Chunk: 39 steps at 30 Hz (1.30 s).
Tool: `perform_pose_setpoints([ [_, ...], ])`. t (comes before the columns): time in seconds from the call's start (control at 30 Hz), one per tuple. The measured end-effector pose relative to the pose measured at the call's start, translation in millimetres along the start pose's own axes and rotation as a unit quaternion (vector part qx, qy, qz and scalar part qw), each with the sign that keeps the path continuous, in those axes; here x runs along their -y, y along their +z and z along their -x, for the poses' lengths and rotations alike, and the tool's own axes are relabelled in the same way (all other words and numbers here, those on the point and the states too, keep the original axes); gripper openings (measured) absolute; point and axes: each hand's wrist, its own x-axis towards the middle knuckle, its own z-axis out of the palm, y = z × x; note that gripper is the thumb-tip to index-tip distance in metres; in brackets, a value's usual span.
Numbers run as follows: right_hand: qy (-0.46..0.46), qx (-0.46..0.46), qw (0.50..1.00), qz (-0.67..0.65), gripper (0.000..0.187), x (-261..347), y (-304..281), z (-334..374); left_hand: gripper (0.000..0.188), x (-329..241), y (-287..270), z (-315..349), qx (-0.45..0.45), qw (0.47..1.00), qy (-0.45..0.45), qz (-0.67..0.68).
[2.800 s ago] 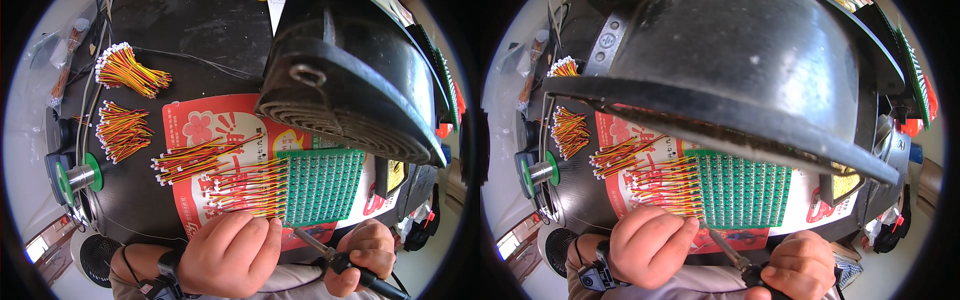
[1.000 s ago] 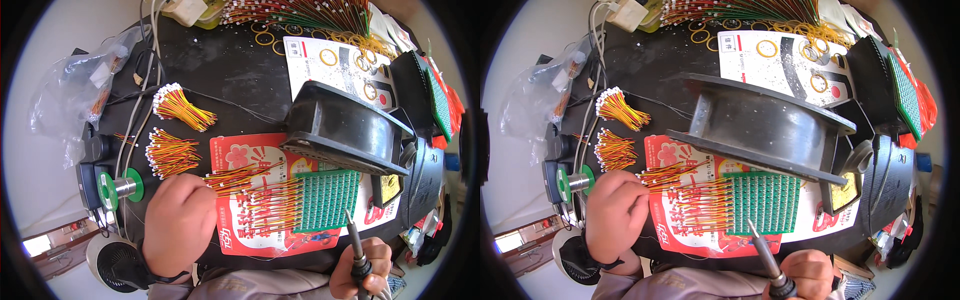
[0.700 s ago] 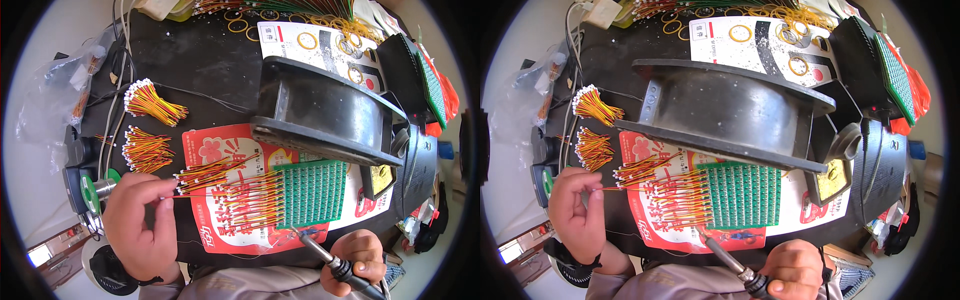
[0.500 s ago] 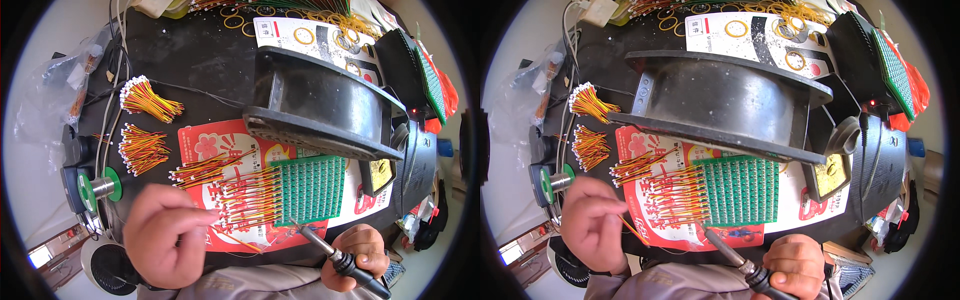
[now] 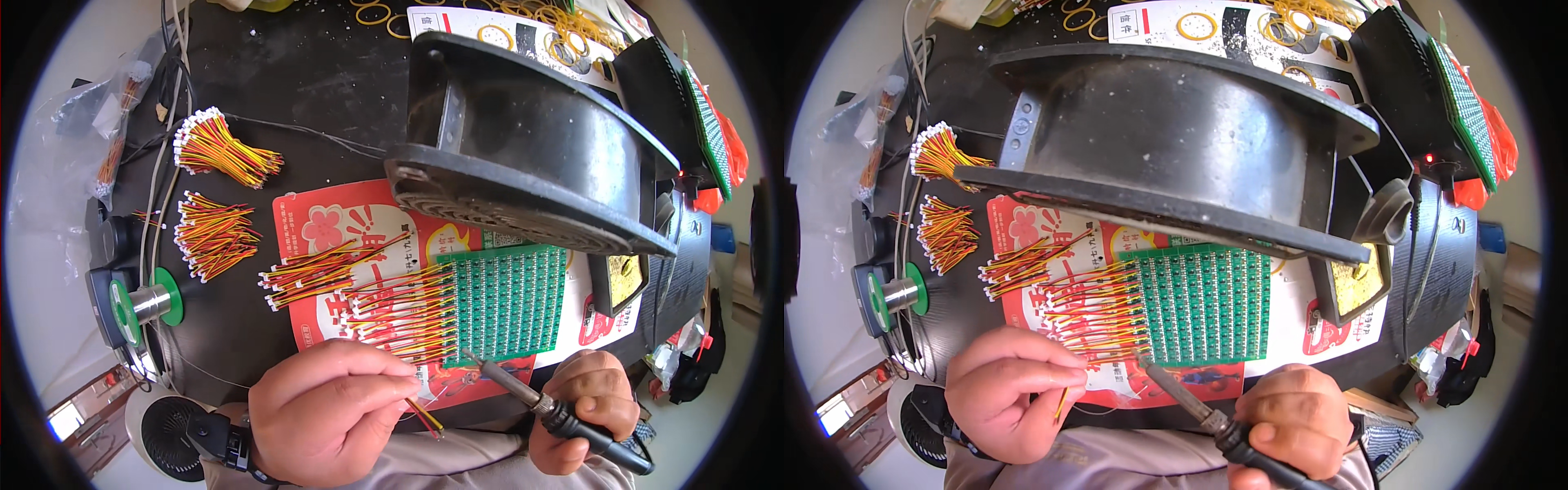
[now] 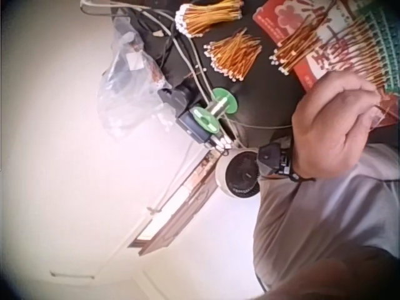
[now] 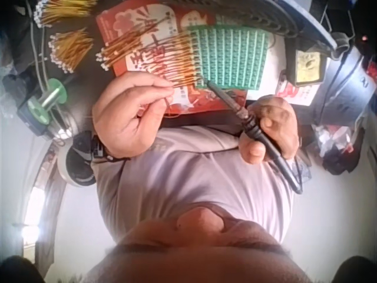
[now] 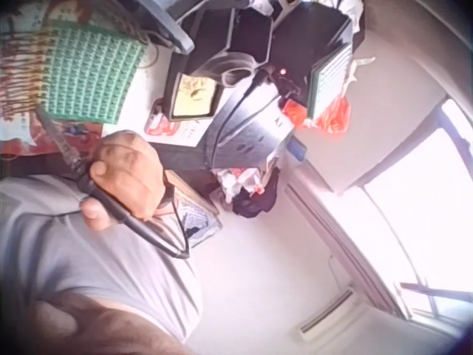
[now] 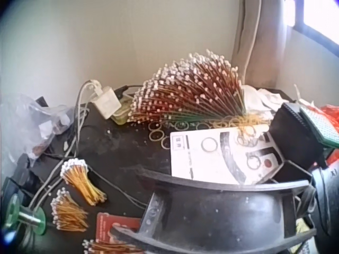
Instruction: Soldering small electrical wires with connector ends onto a green circuit board.
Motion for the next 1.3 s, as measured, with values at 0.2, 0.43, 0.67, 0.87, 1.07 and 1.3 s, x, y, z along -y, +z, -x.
perform_pose_setpoints([
  [0.2, 0.016, -0.019, 1.000, -0.002, 0.047, 2, 2, 4, 0.020, 1, -7, 8, 0.039, 0.999, -0.003, 0.012],
  [0.43, -0.013, 0.005, 0.999, 0.049, 0.038, 0, -2, 0, 0.023, 10, 12, 4, 0.011, 0.997, 0.064, -0.031],
  [0.67, 0.008, 0.000, 0.999, 0.041, 0.035, -1, 7, 3, 0.025, 19, 19, 14, 0.050, 0.982, 0.134, -0.123],
  [0.87, 0.002, 0.016, 0.997, 0.077, 0.034, 6, -2, -1, 0.023, 16, 24, 2, 0.081, 0.964, 0.192, -0.163],
  [1.07, 0.016, 0.021, 0.997, 0.074, 0.034, 3, 5, 0, 0.024, 20, 24, 4, 0.071, 0.957, 0.204, -0.193],
  [1.3, 0.024, 0.021, 0.996, 0.083, 0.035, 5, 6, 3, 0.029, 22, 27, 7, 0.072, 0.957, 0.192, -0.204],
])
